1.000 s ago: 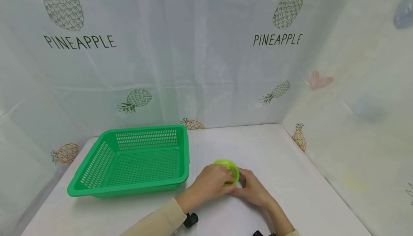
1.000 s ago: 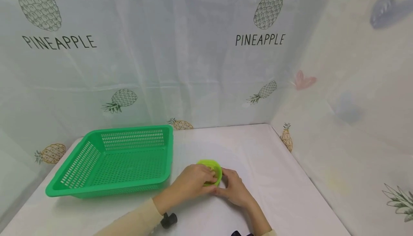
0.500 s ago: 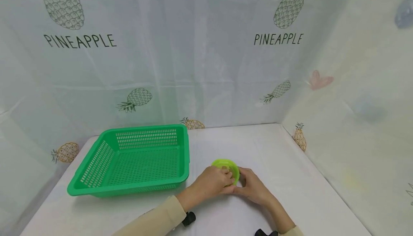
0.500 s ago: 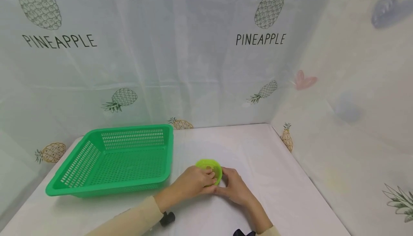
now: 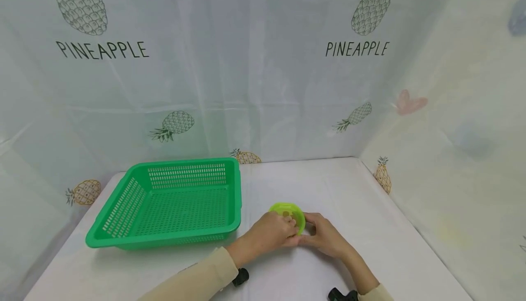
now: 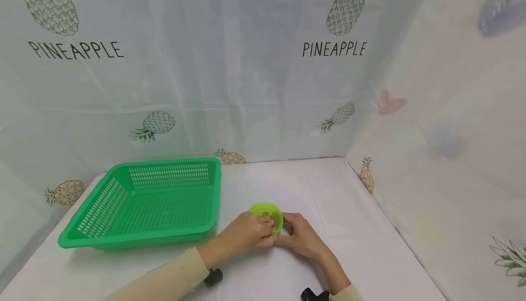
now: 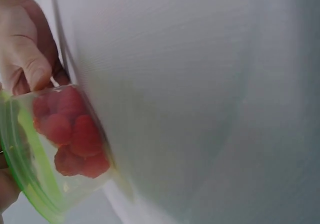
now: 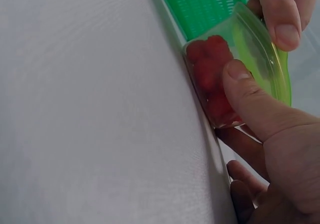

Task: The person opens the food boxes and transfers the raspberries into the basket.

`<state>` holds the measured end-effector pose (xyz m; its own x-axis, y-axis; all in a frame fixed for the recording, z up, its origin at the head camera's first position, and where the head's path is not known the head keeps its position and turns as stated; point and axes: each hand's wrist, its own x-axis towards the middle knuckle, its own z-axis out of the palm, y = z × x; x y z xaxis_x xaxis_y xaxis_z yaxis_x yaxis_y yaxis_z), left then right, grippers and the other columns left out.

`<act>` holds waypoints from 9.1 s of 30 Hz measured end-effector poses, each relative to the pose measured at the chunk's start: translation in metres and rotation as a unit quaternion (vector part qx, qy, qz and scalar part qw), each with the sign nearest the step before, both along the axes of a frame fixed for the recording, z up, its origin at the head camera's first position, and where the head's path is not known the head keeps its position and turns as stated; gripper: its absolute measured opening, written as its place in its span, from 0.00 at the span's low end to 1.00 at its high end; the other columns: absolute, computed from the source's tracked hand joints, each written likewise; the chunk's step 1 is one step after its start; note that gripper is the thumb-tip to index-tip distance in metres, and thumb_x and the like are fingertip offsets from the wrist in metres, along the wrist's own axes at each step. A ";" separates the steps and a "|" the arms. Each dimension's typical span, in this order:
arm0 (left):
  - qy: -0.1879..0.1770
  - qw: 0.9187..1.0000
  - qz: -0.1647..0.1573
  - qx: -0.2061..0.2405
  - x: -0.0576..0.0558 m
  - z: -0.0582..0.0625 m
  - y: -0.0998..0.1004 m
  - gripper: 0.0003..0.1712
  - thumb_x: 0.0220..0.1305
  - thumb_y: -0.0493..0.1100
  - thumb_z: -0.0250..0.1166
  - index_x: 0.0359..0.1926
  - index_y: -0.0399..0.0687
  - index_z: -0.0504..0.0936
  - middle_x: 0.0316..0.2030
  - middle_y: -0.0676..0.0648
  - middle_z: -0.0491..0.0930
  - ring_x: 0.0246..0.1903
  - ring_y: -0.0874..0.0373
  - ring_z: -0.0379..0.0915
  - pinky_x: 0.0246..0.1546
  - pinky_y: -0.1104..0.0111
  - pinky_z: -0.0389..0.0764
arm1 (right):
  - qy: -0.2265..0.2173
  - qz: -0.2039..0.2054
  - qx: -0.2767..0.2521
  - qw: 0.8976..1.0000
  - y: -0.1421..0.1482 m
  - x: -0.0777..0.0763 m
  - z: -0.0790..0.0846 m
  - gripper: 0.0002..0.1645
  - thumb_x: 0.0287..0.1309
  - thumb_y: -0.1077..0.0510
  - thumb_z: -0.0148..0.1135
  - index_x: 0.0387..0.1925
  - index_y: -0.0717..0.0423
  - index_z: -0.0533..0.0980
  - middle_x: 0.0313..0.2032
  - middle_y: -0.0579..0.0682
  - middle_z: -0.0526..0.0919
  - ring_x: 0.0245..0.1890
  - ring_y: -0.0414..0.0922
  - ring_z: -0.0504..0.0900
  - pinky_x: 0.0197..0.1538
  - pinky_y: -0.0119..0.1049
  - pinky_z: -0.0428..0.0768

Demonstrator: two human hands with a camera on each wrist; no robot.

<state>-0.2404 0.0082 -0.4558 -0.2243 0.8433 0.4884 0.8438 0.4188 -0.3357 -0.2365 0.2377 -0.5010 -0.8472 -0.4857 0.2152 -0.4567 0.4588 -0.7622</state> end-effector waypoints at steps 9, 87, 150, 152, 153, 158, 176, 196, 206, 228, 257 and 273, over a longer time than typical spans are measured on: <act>0.014 0.999 -0.015 0.032 -0.001 -0.006 0.000 0.09 0.64 0.54 0.76 0.32 0.57 0.91 0.30 0.62 0.87 0.33 0.70 0.83 0.35 0.80 0.81 | -0.002 -0.008 0.000 1.000 0.001 -0.001 -0.002 0.35 0.60 0.45 0.77 0.67 0.44 0.79 0.63 0.38 0.83 0.69 0.49 0.78 0.75 0.52 0.70; -0.318 0.947 -0.032 0.032 -0.003 0.017 -0.008 0.09 0.85 0.47 0.54 0.44 0.51 0.74 0.20 0.58 0.66 0.20 0.71 0.58 0.24 0.84 0.61 | 0.043 -0.071 0.054 0.995 -0.013 0.009 -0.012 0.31 0.48 0.37 0.83 0.55 0.33 0.84 0.56 0.31 0.86 0.61 0.48 0.76 0.67 0.63 0.73; -0.548 0.499 0.205 0.639 -0.055 -0.008 0.013 0.16 0.88 0.49 0.46 0.59 0.43 0.72 0.56 0.40 0.76 0.48 0.48 0.73 0.47 0.62 0.76 | 0.009 -0.091 0.081 0.992 -0.010 0.008 -0.002 0.50 0.45 0.33 0.85 0.69 0.42 0.78 0.59 0.39 0.83 0.62 0.46 0.77 0.65 0.56 0.79; -0.545 0.495 0.211 0.644 -0.055 -0.014 0.013 0.16 0.87 0.49 0.46 0.59 0.43 0.72 0.57 0.39 0.76 0.50 0.47 0.72 0.48 0.61 0.76 | 0.007 -0.091 0.081 0.993 -0.010 0.008 -0.002 0.51 0.45 0.33 0.85 0.69 0.42 0.78 0.59 0.39 0.83 0.62 0.46 0.77 0.65 0.56 0.79; -0.543 0.492 0.215 0.645 -0.055 -0.017 0.012 0.16 0.87 0.49 0.46 0.60 0.43 0.71 0.58 0.39 0.76 0.51 0.46 0.72 0.50 0.59 0.77 | 0.007 -0.092 0.082 0.992 -0.010 0.008 -0.002 0.51 0.45 0.33 0.85 0.70 0.41 0.78 0.59 0.39 0.83 0.62 0.46 0.77 0.65 0.56 0.79; -0.542 0.479 0.232 0.650 -0.057 -0.029 0.010 0.15 0.87 0.48 0.47 0.63 0.45 0.70 0.62 0.38 0.74 0.56 0.44 0.72 0.57 0.53 0.79 | 0.000 -0.093 0.082 0.992 -0.010 0.009 -0.001 0.50 0.46 0.33 0.85 0.70 0.41 0.78 0.59 0.39 0.82 0.62 0.46 0.76 0.65 0.55 0.79; -0.560 0.442 0.212 0.668 -0.061 -0.039 0.010 0.19 0.86 0.41 0.44 0.70 0.43 0.60 0.67 0.30 0.67 0.65 0.36 0.70 0.69 0.45 0.74 | 0.005 -0.090 0.076 0.993 -0.011 0.008 -0.001 0.50 0.45 0.36 0.87 0.69 0.46 0.78 0.60 0.40 0.83 0.63 0.48 0.77 0.66 0.58 0.77; -0.530 0.535 0.309 0.581 -0.051 -0.034 0.004 0.35 0.74 0.33 0.52 0.80 0.33 0.58 0.71 0.32 0.65 0.67 0.39 0.65 0.74 0.43 0.67 | -0.008 -0.092 0.066 0.994 -0.011 0.007 -0.001 0.50 0.44 0.36 0.87 0.69 0.44 0.78 0.60 0.40 0.83 0.64 0.48 0.76 0.67 0.59 0.77; -0.533 0.556 0.340 0.539 -0.045 -0.026 0.004 0.41 0.70 0.39 0.57 0.81 0.35 0.57 0.76 0.31 0.59 0.73 0.34 0.57 0.75 0.37 0.59 | -0.004 -0.095 0.072 0.993 -0.010 0.007 -0.001 0.50 0.44 0.36 0.87 0.69 0.44 0.78 0.59 0.41 0.83 0.63 0.48 0.77 0.66 0.58 0.78; -0.527 0.638 0.250 0.503 -0.029 0.026 0.019 0.33 0.74 0.45 0.58 0.77 0.49 0.67 0.74 0.40 0.67 0.73 0.39 0.56 0.71 0.35 0.63 | 0.008 -0.089 0.072 0.993 -0.011 0.009 0.000 0.48 0.47 0.36 0.85 0.69 0.45 0.78 0.60 0.39 0.83 0.63 0.47 0.77 0.66 0.57 0.78; -0.423 0.897 0.131 0.005 -0.036 0.089 -0.030 0.20 0.69 0.42 0.72 0.61 0.58 0.85 0.50 0.54 0.87 0.60 0.52 0.73 0.59 0.60 0.79 | -0.004 -0.093 0.071 0.993 -0.011 0.008 -0.001 0.49 0.46 0.34 0.85 0.69 0.42 0.78 0.60 0.37 0.82 0.64 0.46 0.76 0.67 0.57 0.77; -0.432 0.886 0.146 -0.088 -0.037 0.066 -0.019 0.16 0.66 0.44 0.76 0.54 0.61 0.88 0.45 0.59 0.87 0.49 0.61 0.71 0.46 0.70 0.76 | -0.002 -0.088 0.054 0.995 -0.011 0.010 -0.003 0.47 0.47 0.35 0.85 0.68 0.42 0.78 0.60 0.34 0.82 0.62 0.43 0.77 0.67 0.54 0.75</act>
<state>-0.2777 -0.0103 -0.3897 -0.6716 0.7334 -0.1049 0.6817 0.6672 0.3000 -0.2266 0.2270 -0.5043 -0.9222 -0.3491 0.1665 -0.3587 0.6109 -0.7058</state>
